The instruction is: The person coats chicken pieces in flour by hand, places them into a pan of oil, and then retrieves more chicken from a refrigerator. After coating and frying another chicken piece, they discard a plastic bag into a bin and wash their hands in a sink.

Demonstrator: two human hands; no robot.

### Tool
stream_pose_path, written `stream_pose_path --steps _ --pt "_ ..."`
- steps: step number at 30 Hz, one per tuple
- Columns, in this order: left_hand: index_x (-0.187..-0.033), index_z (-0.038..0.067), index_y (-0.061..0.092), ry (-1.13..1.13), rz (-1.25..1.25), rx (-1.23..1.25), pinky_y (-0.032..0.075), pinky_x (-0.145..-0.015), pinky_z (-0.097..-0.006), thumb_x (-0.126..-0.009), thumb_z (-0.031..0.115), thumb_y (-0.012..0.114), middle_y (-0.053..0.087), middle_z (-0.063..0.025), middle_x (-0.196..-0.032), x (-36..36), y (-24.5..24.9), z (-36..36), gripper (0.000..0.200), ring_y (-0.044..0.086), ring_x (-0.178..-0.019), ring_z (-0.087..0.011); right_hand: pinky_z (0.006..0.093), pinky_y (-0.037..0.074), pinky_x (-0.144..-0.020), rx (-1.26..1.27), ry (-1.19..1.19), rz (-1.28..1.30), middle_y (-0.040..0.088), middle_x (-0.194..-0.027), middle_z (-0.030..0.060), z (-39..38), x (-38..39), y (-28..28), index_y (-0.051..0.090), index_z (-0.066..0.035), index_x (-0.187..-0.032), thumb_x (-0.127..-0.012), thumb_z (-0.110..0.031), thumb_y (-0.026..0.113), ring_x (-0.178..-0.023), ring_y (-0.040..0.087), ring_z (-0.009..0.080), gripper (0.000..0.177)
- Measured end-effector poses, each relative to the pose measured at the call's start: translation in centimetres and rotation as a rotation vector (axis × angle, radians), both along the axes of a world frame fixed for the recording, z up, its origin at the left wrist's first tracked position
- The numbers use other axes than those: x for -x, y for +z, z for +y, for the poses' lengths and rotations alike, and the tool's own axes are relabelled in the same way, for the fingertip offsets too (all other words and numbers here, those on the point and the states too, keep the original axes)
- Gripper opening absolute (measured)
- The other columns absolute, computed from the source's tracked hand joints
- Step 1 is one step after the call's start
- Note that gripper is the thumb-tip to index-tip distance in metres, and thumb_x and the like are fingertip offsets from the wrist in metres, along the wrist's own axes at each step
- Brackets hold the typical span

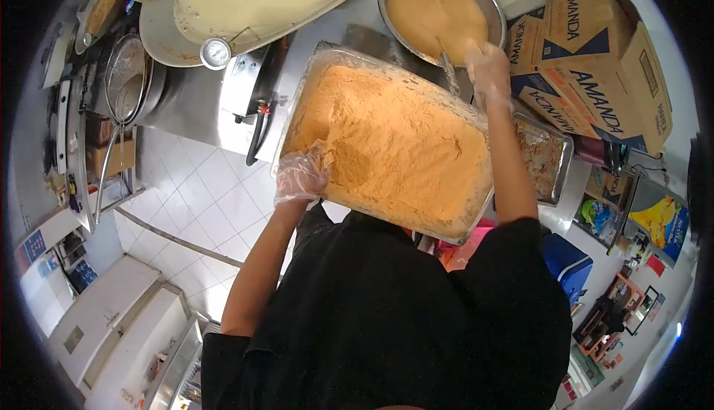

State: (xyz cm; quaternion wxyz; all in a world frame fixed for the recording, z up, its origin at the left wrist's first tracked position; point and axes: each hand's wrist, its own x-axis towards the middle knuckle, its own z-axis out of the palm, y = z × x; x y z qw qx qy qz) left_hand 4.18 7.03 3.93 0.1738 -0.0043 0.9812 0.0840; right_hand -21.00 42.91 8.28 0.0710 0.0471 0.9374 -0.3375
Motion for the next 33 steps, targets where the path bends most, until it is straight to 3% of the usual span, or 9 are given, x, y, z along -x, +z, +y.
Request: stream_pose_path --steps 2,6,9,11,13,17,22,29,33 --pt "-0.125 0.013 0.062 0.007 -0.029 0.008 0.048 -0.085 -0.0487 -0.093 0.050 0.048 0.068 -0.0209 -0.092 0.4 1.2 0.4 0.051 0.064 -0.092 -0.0383 0.0359 0.049 -0.066 0.233 -0.232 -0.246 0.069 -0.087 0.0145 -0.4 -3.1 1.3 0.069 0.002 -0.106 -0.091 -0.048 0.058 -0.070 0.062 0.0222 0.053" --pt "-0.124 0.013 0.061 -0.020 -0.009 0.026 0.047 -0.088 -0.0482 -0.094 0.050 0.046 0.067 -0.0213 -0.095 0.2 0.9 0.4 0.050 0.063 -0.095 -0.0385 0.0334 0.046 -0.066 0.047 -0.038 -0.226 0.067 -0.090 0.0120 -3.6 -4.6 2.3 0.068 0.001 -0.103 -0.092 -0.046 0.057 -0.076 0.059 0.0174 0.050" --pt "-0.125 0.013 0.060 -0.011 -0.058 0.024 0.045 -0.091 -0.0485 -0.095 0.050 0.045 0.067 -0.0220 -0.099 0.4 -0.4 0.1 0.050 0.062 -0.099 -0.0384 0.0304 0.044 -0.066 0.428 -0.084 -0.296 0.065 -0.089 0.0080 -3.9 -2.7 -4.1 0.068 -0.002 -0.101 -0.089 -0.038 0.063 -0.081 0.056 0.0127 0.039" --pt "-0.128 0.013 0.057 -0.012 -0.072 0.033 0.044 -0.094 -0.0484 -0.095 0.050 0.044 0.066 -0.0222 -0.102 0.4 0.5 0.4 0.052 0.061 -0.103 -0.0383 0.0289 0.044 -0.064 0.759 -0.372 -0.397 0.063 -0.084 0.0042 -3.7 -2.0 -5.3 0.068 -0.002 -0.104 -0.085 -0.025 0.071 -0.073 0.054 0.0112 0.030" --pt "-0.118 0.018 0.064 -0.043 0.140 0.019 0.049 -0.083 -0.0481 -0.092 0.044 0.054 0.069 -0.0179 -0.091 -0.2 -1.6 -0.2 0.038 0.065 -0.090 -0.0380 0.0286 0.042 -0.063 0.849 -0.346 -0.275 0.060 -0.082 0.0034 -3.6 -2.5 -5.9 0.067 -0.004 -0.099 -0.085 -0.026 0.072 -0.071 0.051 0.0109 0.027" --pt "-0.120 0.020 0.062 -0.051 0.214 0.025 0.050 -0.084 -0.0478 -0.092 0.044 0.054 0.068 -0.0182 -0.094 -0.4 -2.0 -0.5 0.038 0.065 -0.092 -0.0377 0.0273 0.038 -0.063 1.013 -0.319 -0.166 0.057 -0.075 0.0006 -3.5 -4.7 -4.0 0.069 -0.005 -0.092 -0.083 -0.023 0.073 -0.067 0.047 0.0090 0.020" --pt "-0.130 0.013 0.056 0.002 -0.022 -0.078 0.043 -0.097 -0.0478 -0.093 0.046 0.048 0.065 -0.0215 -0.107 0.4 1.7 0.7 0.050 0.060 -0.106 -0.0365 0.0268 0.036 -0.058 0.876 -0.351 -0.106 0.056 -0.069 -0.0020 -2.7 -7.7 -1.0 0.070 -0.005 -0.082 -0.081 -0.022 0.074 -0.061 0.046 0.0086 0.017" --pt "-0.126 0.014 0.059 -0.052 0.064 -0.046 0.045 -0.093 -0.0478 -0.091 0.046 0.052 0.067 -0.0194 -0.101 -0.2 -0.2 0.0 0.047 0.063 -0.099 -0.0370 0.0284 0.037 -0.056 0.708 -0.490 -0.144 0.058 -0.072 -0.0008 -3.2 -10.6 -0.8 0.072 -0.003 -0.090 -0.078 -0.026 0.076 -0.065 0.049 0.0111 0.026" --pt "-0.123 0.015 0.061 -0.050 0.062 -0.058 0.046 -0.090 -0.0469 -0.091 0.047 0.052 0.069 -0.0190 -0.097 0.3 1.5 0.5 0.046 0.065 -0.096 -0.0357 0.0318 0.038 -0.061 0.824 -0.526 -0.019 0.060 -0.070 0.0003 -4.1 -11.3 1.7 0.070 0.001 -0.085 -0.078 -0.030 0.073 -0.061 0.048 0.0137 0.032"
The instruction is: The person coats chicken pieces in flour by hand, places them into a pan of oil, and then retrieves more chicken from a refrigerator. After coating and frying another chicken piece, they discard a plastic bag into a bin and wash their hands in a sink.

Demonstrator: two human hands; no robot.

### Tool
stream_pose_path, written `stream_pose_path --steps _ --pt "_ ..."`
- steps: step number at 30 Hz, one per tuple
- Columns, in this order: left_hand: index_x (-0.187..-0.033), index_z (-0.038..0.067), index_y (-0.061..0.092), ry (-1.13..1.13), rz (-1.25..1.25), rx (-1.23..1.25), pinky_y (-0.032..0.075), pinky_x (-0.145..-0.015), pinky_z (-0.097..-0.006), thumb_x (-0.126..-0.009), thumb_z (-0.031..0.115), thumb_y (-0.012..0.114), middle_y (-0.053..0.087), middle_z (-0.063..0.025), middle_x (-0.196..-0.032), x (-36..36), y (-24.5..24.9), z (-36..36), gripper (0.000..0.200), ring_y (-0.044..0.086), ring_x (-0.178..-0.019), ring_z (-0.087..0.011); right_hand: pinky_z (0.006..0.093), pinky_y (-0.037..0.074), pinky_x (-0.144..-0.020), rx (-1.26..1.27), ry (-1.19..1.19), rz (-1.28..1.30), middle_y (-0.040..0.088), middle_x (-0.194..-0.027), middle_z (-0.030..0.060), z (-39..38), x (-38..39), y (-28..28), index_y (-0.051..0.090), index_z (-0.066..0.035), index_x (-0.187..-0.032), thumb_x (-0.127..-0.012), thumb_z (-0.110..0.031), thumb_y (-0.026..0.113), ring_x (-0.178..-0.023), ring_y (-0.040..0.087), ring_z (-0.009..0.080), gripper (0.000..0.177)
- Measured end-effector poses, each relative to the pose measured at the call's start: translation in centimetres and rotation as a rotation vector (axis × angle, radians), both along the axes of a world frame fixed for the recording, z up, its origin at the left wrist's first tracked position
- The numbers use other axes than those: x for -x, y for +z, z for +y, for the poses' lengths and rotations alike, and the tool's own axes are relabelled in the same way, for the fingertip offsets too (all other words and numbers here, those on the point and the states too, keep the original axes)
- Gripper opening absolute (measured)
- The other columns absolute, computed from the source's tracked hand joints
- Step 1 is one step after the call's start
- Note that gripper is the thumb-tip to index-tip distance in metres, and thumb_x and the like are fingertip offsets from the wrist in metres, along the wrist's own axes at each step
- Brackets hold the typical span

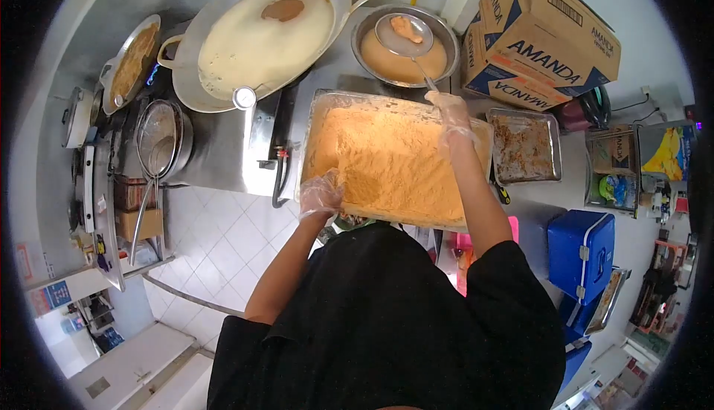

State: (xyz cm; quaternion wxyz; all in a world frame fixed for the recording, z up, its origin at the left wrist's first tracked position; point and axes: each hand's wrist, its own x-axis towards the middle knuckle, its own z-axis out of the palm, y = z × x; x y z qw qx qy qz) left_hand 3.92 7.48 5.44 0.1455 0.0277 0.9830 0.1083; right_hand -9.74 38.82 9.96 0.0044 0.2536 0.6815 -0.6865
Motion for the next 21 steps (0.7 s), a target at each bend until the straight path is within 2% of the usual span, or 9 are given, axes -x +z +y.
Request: stream_pose_path --steps 2,3,5,9,12,14,18,20,21 --pt "-0.122 0.015 0.062 0.013 -0.048 -0.009 0.047 -0.089 -0.0464 -0.091 0.047 0.051 0.069 -0.0190 -0.095 -0.2 0.8 0.2 0.046 0.066 -0.095 -0.0351 0.0288 0.039 -0.059 -0.346 0.053 -0.105 0.063 -0.073 0.0006 -0.9 -1.0 0.5 0.071 0.001 -0.093 -0.079 -0.027 0.073 -0.061 0.051 0.0123 0.031" --pt "-0.122 0.014 0.062 -0.001 -0.033 -0.007 0.048 -0.088 -0.0462 -0.092 0.047 0.052 0.069 -0.0190 -0.095 -0.2 0.6 0.0 0.046 0.066 -0.094 -0.0346 0.0288 0.039 -0.059 -0.349 0.047 -0.099 0.063 -0.073 0.0006 -0.7 -1.5 0.4 0.071 0.001 -0.093 -0.079 -0.027 0.073 -0.061 0.051 0.0123 0.031" --pt "-0.121 0.014 0.062 -0.014 -0.012 -0.011 0.048 -0.087 -0.0459 -0.092 0.047 0.052 0.070 -0.0190 -0.094 0.0 0.0 -0.2 0.046 0.067 -0.094 -0.0342 0.0278 0.039 -0.057 0.082 -0.020 -0.021 0.062 -0.073 0.0033 0.2 -3.0 0.0 0.070 0.000 -0.090 -0.081 -0.024 0.073 -0.060 0.051 0.0114 0.025" --pt "-0.122 0.012 0.061 -0.061 0.004 0.016 0.048 -0.088 -0.0465 -0.091 0.046 0.053 0.070 -0.0196 -0.097 -0.1 -0.2 -0.5 0.047 0.066 -0.096 -0.0347 0.0269 0.038 -0.052 -0.084 0.095 -0.035 0.060 -0.069 0.0030 0.4 -6.9 0.1 0.067 -0.003 -0.083 -0.082 -0.024 0.073 -0.056 0.051 0.0092 0.022" --pt "-0.123 0.011 0.061 -0.066 0.013 -0.011 0.048 -0.089 -0.0464 -0.091 0.046 0.054 0.070 -0.0202 -0.097 -0.2 0.2 -0.5 0.048 0.066 -0.097 -0.0351 0.0279 0.036 -0.047 0.143 0.036 0.015 0.054 -0.060 -0.0010 -0.3 -12.4 0.9 0.063 -0.005 -0.078 -0.084 -0.025 0.071 -0.050 0.046 0.0083 0.022" --pt "-0.123 0.011 0.061 -0.052 0.008 -0.044 0.048 -0.089 -0.0463 -0.091 0.046 0.054 0.069 -0.0205 -0.097 0.0 0.5 -0.4 0.048 0.066 -0.097 -0.0353 0.0224 0.035 -0.045 -0.093 0.126 -0.071 0.055 -0.066 0.0012 -0.2 -16.1 0.8 0.064 -0.003 -0.091 -0.087 -0.018 0.068 -0.053 0.048 0.0050 0.016" --pt "-0.125 0.010 0.060 -0.085 0.042 -0.043 0.048 -0.089 -0.0463 -0.091 0.046 0.054 0.069 -0.0207 -0.100 -0.4 -0.2 -0.9 0.050 0.066 -0.099 -0.0350 0.0249 0.044 -0.053 -0.246 0.184 -0.177 0.061 -0.078 0.0048 -1.2 -23.6 0.8 0.062 0.000 -0.104 -0.090 -0.016 0.063 -0.064 0.057 0.0095 0.022" --pt "-0.125 0.010 0.061 -0.062 -0.097 -0.059 0.049 -0.088 -0.0465 -0.091 0.047 0.053 0.069 -0.0200 -0.102 0.3 1.2 -0.5 0.050 0.066 -0.099 -0.0349 0.0270 0.049 -0.066 -0.435 0.127 0.151 0.063 -0.090 0.0078 -1.7 -26.4 -1.9 0.060 0.002 -0.114 -0.091 -0.015 0.060 -0.079 0.061 0.0144 0.029" --pt "-0.125 0.010 0.061 -0.060 -0.099 -0.060 0.049 -0.088 -0.0465 -0.091 0.047 0.053 0.069 -0.0200 -0.102 0.2 0.9 -0.6 0.050 0.066 -0.099 -0.0349 0.0270 0.049 -0.066 -0.435 0.129 0.149 0.063 -0.090 0.0078 -1.8 -27.3 -3.0 0.060 0.002 -0.114 -0.091 -0.015 0.060 -0.079 0.061 0.0144 0.029"
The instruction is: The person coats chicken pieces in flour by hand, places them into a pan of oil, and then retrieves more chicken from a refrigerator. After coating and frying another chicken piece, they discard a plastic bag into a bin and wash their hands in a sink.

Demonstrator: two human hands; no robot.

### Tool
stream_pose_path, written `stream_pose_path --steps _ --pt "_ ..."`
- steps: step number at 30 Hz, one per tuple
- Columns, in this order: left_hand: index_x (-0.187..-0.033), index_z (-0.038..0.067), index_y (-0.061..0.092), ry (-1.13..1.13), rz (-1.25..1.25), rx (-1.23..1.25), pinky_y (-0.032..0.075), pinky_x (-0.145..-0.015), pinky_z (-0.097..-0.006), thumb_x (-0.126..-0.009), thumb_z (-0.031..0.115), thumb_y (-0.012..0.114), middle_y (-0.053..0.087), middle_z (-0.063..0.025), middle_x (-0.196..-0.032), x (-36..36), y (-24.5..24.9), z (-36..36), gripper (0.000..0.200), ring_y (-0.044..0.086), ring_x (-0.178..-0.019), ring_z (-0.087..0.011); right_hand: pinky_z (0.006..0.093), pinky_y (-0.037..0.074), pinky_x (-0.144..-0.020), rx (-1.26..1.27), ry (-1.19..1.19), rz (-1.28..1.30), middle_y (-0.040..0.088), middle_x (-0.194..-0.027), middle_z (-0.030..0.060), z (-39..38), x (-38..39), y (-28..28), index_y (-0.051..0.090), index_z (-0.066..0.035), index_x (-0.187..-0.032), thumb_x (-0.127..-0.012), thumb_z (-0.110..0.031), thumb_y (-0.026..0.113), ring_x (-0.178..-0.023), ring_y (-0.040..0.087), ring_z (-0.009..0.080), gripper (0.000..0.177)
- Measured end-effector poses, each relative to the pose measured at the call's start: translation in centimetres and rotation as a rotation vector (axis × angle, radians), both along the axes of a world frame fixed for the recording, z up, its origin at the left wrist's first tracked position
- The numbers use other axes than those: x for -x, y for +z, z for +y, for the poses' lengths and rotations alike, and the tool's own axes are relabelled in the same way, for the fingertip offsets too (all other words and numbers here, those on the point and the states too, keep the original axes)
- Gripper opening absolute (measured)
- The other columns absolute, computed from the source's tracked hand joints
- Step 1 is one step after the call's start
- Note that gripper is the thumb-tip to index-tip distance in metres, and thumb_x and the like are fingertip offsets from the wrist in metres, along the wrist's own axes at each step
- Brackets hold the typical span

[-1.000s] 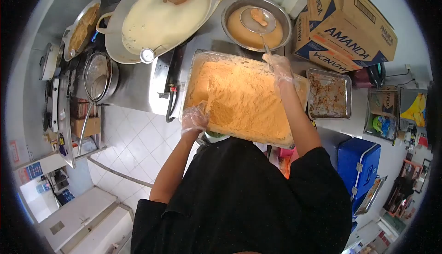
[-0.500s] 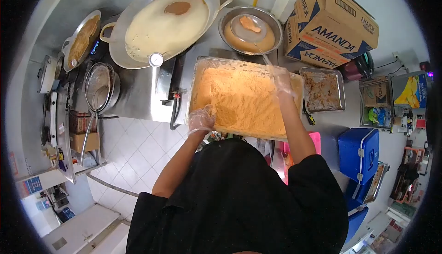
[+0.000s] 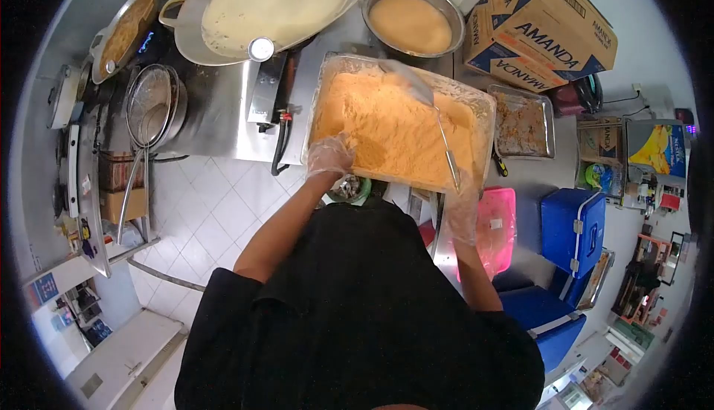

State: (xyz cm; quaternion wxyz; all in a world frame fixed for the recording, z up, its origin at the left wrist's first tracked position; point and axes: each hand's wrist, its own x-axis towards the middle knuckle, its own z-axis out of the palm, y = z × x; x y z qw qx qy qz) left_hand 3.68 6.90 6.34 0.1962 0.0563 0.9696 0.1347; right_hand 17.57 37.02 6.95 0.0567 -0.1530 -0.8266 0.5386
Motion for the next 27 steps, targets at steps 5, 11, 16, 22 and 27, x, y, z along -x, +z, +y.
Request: stream_pose_path --steps 5,11,16,22,27 --pt "-0.119 0.011 0.066 -0.008 0.131 -0.031 0.050 -0.089 -0.0457 -0.091 0.046 0.054 0.069 -0.0188 -0.103 -0.4 -1.2 -0.3 0.047 0.065 -0.100 -0.0355 0.0267 0.048 -0.068 -0.176 -0.177 0.127 0.059 -0.086 0.0051 -2.7 -0.5 0.8 0.060 0.002 -0.116 -0.090 -0.014 0.059 -0.079 0.058 0.0124 0.031" --pt "-0.117 0.014 0.066 0.005 -0.010 -0.015 0.049 -0.090 -0.0462 -0.090 0.044 0.055 0.070 -0.0186 -0.103 0.2 0.3 0.2 0.042 0.066 -0.100 -0.0349 0.0262 0.039 -0.050 0.266 -0.161 -0.195 0.051 -0.068 -0.0005 -0.1 9.3 4.1 0.062 -0.004 -0.100 -0.094 -0.029 0.057 -0.055 0.048 0.0074 0.026" --pt "-0.121 0.015 0.064 -0.011 0.055 0.002 0.050 -0.087 -0.0477 -0.092 0.048 0.051 0.070 -0.0184 -0.100 0.1 -0.6 0.1 0.045 0.066 -0.096 -0.0355 0.0269 0.036 -0.044 0.871 -0.215 -0.243 0.061 -0.080 0.0074 2.1 26.0 0.2 0.059 -0.004 -0.104 -0.098 -0.035 0.054 -0.057 0.052 0.0116 0.032" --pt "-0.124 0.014 0.062 0.049 0.017 0.014 0.049 -0.088 -0.0490 -0.092 0.047 0.051 0.069 -0.0205 -0.102 0.1 -0.3 0.4 0.047 0.065 -0.098 -0.0370 0.0314 0.039 -0.045 1.160 -0.122 -0.182 0.065 -0.095 0.0118 4.1 31.7 -4.8 0.059 -0.003 -0.111 -0.101 -0.039 0.048 -0.071 0.059 0.0178 0.039" --pt "-0.123 0.009 0.061 0.059 0.006 0.037 0.048 -0.089 -0.0482 -0.094 0.049 0.046 0.069 -0.0209 -0.099 0.3 -0.6 0.2 0.052 0.066 -0.095 -0.0372 0.0448 0.047 -0.086 0.039 0.472 -0.264 0.062 -0.116 0.0203 3.5 21.8 -12.2 0.045 0.001 -0.133 -0.097 -0.043 0.049 -0.104 0.059 0.0310 0.057"
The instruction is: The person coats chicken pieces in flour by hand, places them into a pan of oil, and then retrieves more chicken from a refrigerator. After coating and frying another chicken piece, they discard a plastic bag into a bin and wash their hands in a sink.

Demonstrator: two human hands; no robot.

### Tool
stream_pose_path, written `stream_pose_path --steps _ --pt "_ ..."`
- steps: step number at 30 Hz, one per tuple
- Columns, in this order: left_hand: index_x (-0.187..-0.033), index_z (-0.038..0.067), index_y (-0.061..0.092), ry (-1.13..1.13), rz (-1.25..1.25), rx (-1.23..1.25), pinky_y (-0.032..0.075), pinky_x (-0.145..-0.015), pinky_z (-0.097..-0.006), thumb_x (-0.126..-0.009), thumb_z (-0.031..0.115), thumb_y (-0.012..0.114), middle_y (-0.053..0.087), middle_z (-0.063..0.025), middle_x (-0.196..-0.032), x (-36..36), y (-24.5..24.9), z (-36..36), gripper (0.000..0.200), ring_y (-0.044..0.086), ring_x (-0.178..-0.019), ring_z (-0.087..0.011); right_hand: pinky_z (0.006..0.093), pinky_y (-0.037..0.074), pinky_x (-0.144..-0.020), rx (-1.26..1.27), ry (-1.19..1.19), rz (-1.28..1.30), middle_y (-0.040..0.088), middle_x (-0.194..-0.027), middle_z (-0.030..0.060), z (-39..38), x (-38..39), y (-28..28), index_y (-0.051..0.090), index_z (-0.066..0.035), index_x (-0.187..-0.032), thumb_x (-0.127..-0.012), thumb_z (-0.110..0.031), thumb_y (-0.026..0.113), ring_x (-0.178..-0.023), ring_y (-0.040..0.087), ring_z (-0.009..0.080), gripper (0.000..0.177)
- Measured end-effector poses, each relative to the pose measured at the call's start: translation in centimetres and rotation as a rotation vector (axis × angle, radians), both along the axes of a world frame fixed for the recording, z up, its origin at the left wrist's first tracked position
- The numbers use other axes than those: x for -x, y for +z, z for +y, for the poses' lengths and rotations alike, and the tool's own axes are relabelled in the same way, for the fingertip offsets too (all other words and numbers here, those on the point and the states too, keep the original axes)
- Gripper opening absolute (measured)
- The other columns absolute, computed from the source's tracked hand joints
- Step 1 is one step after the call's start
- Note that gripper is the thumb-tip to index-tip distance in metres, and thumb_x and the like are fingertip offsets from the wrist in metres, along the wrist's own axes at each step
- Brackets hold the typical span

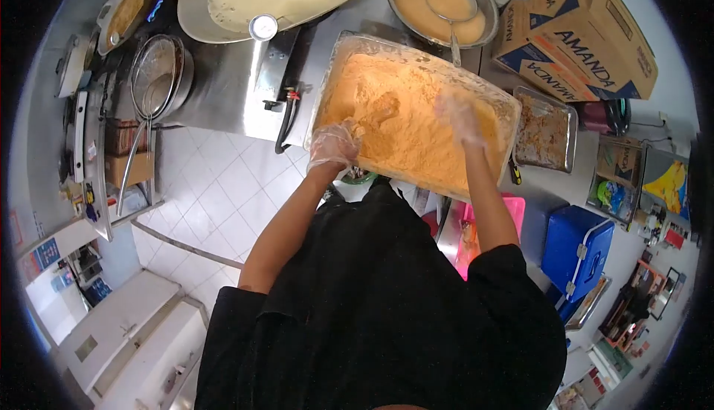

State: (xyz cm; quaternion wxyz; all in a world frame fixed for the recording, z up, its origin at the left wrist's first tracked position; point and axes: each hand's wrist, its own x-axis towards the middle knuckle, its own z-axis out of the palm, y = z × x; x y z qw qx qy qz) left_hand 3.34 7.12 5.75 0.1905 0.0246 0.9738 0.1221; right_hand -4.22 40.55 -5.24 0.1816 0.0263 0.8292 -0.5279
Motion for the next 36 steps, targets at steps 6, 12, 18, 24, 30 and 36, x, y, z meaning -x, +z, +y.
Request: stream_pose_path --steps 6,12,18,24,30,36 --pt "-0.133 0.014 0.057 -0.002 -0.101 0.045 0.047 -0.093 -0.0481 -0.091 0.048 0.051 0.067 -0.0211 -0.108 0.6 -0.3 0.1 0.054 0.063 -0.103 -0.0372 0.0488 0.039 -0.103 -0.909 0.419 0.159 0.048 -0.133 0.0354 -9.1 -8.4 0.4 0.039 0.006 -0.140 -0.088 -0.053 0.055 -0.126 0.048 0.0441 0.080" --pt "-0.136 0.015 0.054 0.005 -0.123 0.102 0.044 -0.097 -0.0464 -0.093 0.046 0.048 0.065 -0.0205 -0.114 0.2 0.1 0.3 0.053 0.060 -0.110 -0.0354 0.0452 0.048 -0.082 -0.422 0.485 -0.218 0.061 -0.108 0.0305 -15.0 -6.4 -3.5 0.058 0.005 -0.113 -0.085 -0.034 0.058 -0.101 0.061 0.0391 0.048" --pt "-0.130 0.011 0.057 -0.040 -0.020 0.076 0.046 -0.093 -0.0453 -0.093 0.048 0.046 0.067 -0.0208 -0.105 -0.1 -0.4 0.0 0.053 0.063 -0.102 -0.0348 0.0405 0.053 -0.074 -0.085 0.217 -0.320 0.069 -0.100 0.0258 -14.8 -3.8 -1.5 0.061 0.005 -0.113 -0.077 -0.028 0.071 -0.091 0.068 0.0365 0.049" --pt "-0.132 0.014 0.056 -0.020 -0.091 0.071 0.045 -0.094 -0.0474 -0.096 0.051 0.041 0.066 -0.0215 -0.110 0.5 0.2 0.3 0.054 0.062 -0.105 -0.0367 0.0384 0.051 -0.078 -0.232 -0.401 0.151 0.067 -0.092 0.0135 -17.3 -2.6 -1.3 0.055 0.004 -0.117 -0.074 -0.026 0.078 -0.084 0.065 0.0301 0.058" --pt "-0.123 0.012 0.061 -0.022 -0.058 0.041 0.047 -0.089 -0.0494 -0.097 0.052 0.038 0.066 -0.0222 -0.106 0.4 0.5 0.3 0.052 0.063 -0.100 -0.0385 0.0413 0.043 -0.099 -0.393 0.102 -0.056 0.063 -0.120 0.0211 -23.2 0.8 -7.9 0.058 0.000 -0.124 -0.079 -0.043 0.072 -0.111 0.060 0.0349 0.064" --pt "-0.114 0.010 0.061 0.056 0.132 -0.075 0.047 -0.086 -0.0508 -0.096 0.049 0.045 0.067 -0.0234 -0.102 -0.3 -2.1 -0.3 0.046 0.063 -0.097 -0.0394 0.0403 0.049 -0.087 0.102 0.419 0.176 0.066 -0.110 0.0182 -16.4 3.8 1.3 0.059 -0.005 -0.123 -0.087 -0.023 0.062 -0.107 0.064 0.0263 0.040"
